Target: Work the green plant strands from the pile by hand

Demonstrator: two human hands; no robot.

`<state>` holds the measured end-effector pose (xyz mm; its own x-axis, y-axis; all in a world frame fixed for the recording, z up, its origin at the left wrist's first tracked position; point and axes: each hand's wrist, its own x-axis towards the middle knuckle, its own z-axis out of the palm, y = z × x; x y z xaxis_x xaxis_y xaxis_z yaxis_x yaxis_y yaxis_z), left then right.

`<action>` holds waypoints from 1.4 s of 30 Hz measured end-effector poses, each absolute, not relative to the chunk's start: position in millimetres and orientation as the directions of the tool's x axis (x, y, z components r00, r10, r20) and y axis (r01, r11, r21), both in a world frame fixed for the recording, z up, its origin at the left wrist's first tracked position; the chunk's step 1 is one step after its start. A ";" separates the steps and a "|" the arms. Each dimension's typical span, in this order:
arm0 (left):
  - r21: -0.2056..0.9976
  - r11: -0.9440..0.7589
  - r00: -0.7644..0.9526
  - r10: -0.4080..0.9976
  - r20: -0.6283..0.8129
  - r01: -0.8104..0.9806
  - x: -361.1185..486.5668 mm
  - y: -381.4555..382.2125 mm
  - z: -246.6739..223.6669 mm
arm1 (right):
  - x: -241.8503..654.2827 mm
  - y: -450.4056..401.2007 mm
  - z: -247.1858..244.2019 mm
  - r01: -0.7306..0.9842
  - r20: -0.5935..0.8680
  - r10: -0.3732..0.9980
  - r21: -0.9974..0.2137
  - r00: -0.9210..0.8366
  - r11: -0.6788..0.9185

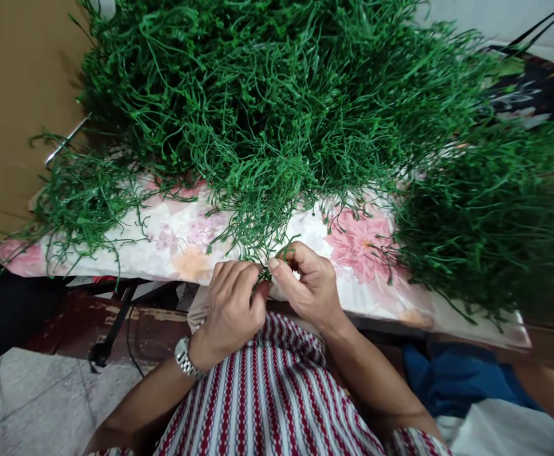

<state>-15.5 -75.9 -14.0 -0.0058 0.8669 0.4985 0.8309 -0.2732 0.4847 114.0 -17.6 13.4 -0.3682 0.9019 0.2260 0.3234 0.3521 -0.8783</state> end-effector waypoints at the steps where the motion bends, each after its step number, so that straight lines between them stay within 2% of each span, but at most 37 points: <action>1: 0.543 -0.286 -0.029 0.866 0.498 0.789 -16.5 -74.5 -14.3 | 114.1 -17.5 12.7 0.314 0.231 0.897 -0.879 -0.377 0.358; 3: 0.693 -0.288 -0.077 0.893 0.444 0.661 -19.5 -73.6 -11.4 | 115.9 -15.8 11.4 0.287 0.250 0.876 -0.877 -0.413 0.386; 5: 0.849 -0.216 -0.103 0.948 0.300 0.482 -23.9 -72.9 -6.3 | 119.0 -12.6 10.5 0.256 0.281 0.832 -0.862 -0.478 0.438; 7: 0.951 -0.095 -0.098 0.987 0.129 0.295 -29.6 -71.2 -2.1 | 122.2 -9.1 9.9 0.224 0.316 0.774 -0.836 -0.549 0.500; 9: 0.989 -0.011 -0.082 0.996 0.023 0.148 -35.3 -68.7 0.2 | 124.6 -6.4 9.2 0.198 0.343 0.729 -0.815 -0.593 0.545; 12: 0.998 0.044 -0.055 0.998 -0.042 0.040 -41.4 -65.5 2.0 | 125.5 -5.0 8.3 0.190 0.364 0.713 -0.800 -0.599 0.569; 19: 0.994 0.107 -0.058 0.993 -0.106 0.012 -40.6 -65.3 6.5 | 125.1 -5.8 8.7 0.281 0.396 0.706 -0.717 -0.588 0.637; 23: 0.994 0.105 -0.043 0.993 -0.107 -0.040 -41.0 -64.9 3.4 | 124.2 -6.2 4.4 0.214 0.414 0.680 -0.737 -0.606 0.640; 28: 0.991 0.092 -0.008 0.996 -0.091 0.094 -40.9 -63.4 4.2 | 120.2 -12.2 -3.3 0.147 0.454 0.698 -0.771 -0.554 0.619; 31: 0.968 0.043 -0.037 0.999 -0.035 0.247 -39.1 -62.6 7.7 | 119.0 -15.0 -5.4 0.142 0.392 0.753 -0.833 -0.529 0.534; 35: 0.913 -0.065 0.045 0.998 0.051 0.402 -39.5 -59.9 13.0 | 120.8 -13.9 -2.1 0.154 0.286 0.795 -0.892 -0.535 0.424; 40: 0.913 -0.028 0.101 0.995 -0.015 0.407 -43.4 -55.1 16.2 | 123.8 -11.5 3.5 0.186 0.278 0.764 -0.869 -0.583 0.458; 42: 0.928 -0.016 0.093 0.996 -0.020 0.372 -43.6 -53.7 16.0 | 123.7 -11.9 2.4 0.156 0.249 0.765 -0.897 -0.594 0.413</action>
<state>-43.6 -53.7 16.0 0.0925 0.9955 -0.0199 0.3716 -0.0160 0.9283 123.7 -11.9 2.4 -0.5939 0.7650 0.2491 0.1563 0.4134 -0.8970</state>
